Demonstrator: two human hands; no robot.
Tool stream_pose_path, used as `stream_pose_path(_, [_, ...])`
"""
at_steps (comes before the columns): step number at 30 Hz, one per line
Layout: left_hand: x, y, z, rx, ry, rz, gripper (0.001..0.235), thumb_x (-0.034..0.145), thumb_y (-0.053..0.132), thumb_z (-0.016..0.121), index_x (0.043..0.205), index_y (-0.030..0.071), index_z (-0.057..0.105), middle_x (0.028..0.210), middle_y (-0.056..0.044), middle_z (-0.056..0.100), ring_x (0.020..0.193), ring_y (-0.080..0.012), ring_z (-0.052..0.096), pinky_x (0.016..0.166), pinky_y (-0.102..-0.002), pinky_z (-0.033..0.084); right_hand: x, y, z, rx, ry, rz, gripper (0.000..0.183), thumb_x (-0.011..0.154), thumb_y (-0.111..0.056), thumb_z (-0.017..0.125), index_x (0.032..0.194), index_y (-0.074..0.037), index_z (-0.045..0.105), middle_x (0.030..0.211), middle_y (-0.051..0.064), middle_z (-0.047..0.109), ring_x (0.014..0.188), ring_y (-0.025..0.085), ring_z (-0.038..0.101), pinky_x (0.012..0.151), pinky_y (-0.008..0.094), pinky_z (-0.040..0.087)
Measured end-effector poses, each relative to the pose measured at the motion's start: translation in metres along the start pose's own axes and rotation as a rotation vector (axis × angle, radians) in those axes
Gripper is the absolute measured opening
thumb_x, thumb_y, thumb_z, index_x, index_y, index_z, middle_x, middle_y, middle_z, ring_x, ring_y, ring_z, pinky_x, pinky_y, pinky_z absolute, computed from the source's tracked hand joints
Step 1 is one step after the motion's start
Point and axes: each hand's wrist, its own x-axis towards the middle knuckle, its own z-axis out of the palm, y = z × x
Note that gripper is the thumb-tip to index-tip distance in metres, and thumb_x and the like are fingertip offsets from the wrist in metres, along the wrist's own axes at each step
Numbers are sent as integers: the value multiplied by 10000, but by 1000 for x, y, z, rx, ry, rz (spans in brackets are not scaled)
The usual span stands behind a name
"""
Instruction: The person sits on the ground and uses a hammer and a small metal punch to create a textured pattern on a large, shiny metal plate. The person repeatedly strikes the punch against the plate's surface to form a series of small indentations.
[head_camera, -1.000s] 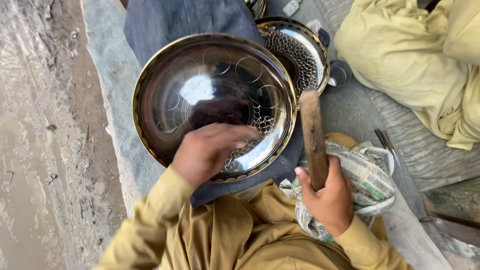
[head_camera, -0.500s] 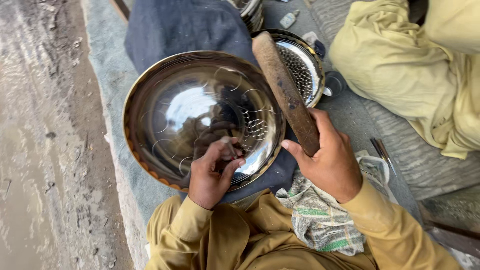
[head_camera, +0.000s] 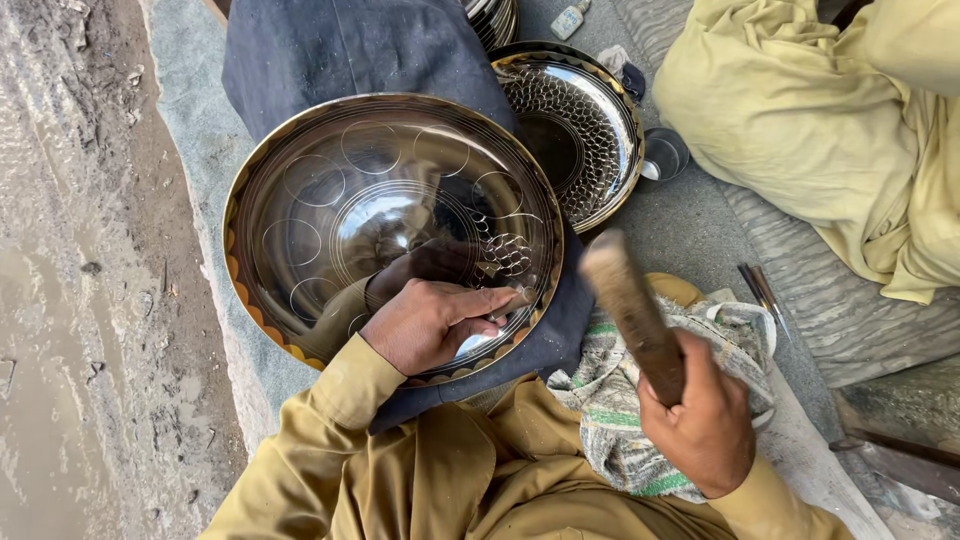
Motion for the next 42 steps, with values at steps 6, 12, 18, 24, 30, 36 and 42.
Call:
stream_pose_path(6, [-7,8,7,19,157,-77,372,911,151,732,1269,64,680,1163,-139,755,949,-310,760,814,-381,614,37,-9,-6,51,-261,194,348,794,-69,727,1102,-82,566,670,146,669,580,313,699,526,450,534])
stream_pose_path(12, [-31,20,34,-148,429,-376,378,907,17,722,1280,32,662,1088,-123,787,961,-198,805,796,-308,616,118,-42,-31,-74,-507,-116,441,686,-27,738,1086,-50,553,703,168,686,650,398,717,550,506,550])
stream_pose_path(18, [-36,21,53,-199,695,-338,467,882,-27,756,1323,-39,599,1164,-140,770,1037,-154,759,892,-271,606,161,-58,-32,-289,-706,-307,487,643,10,714,1096,-80,561,702,156,690,642,378,723,589,500,571])
stream_pose_path(24, [-27,16,37,-43,498,-314,475,844,41,841,1284,15,664,1033,-146,781,930,-161,792,806,-284,603,145,-67,-39,-190,-524,-176,461,704,25,684,1132,-65,536,685,152,684,578,365,696,564,493,543])
stream_pose_path(30, [-22,19,29,-199,404,-283,506,877,1,748,1368,46,635,1011,-120,791,929,-182,801,850,-287,600,125,-52,-45,-108,-404,-159,542,672,8,716,1178,-56,532,724,165,682,611,380,700,548,495,520])
stream_pose_path(36, [-21,11,27,-153,303,-230,507,858,12,753,1352,42,641,1095,-116,784,996,-228,796,853,-312,625,113,-30,-50,-248,-659,-20,431,752,-13,685,1143,-149,564,646,126,690,576,315,741,597,447,596])
stream_pose_path(42, [-7,2,13,-113,67,-37,440,865,49,761,1296,53,671,1237,-144,727,997,-280,775,848,-355,630,43,-15,-25,65,-424,253,592,731,-35,697,1299,-98,544,748,168,708,505,323,737,517,460,549])
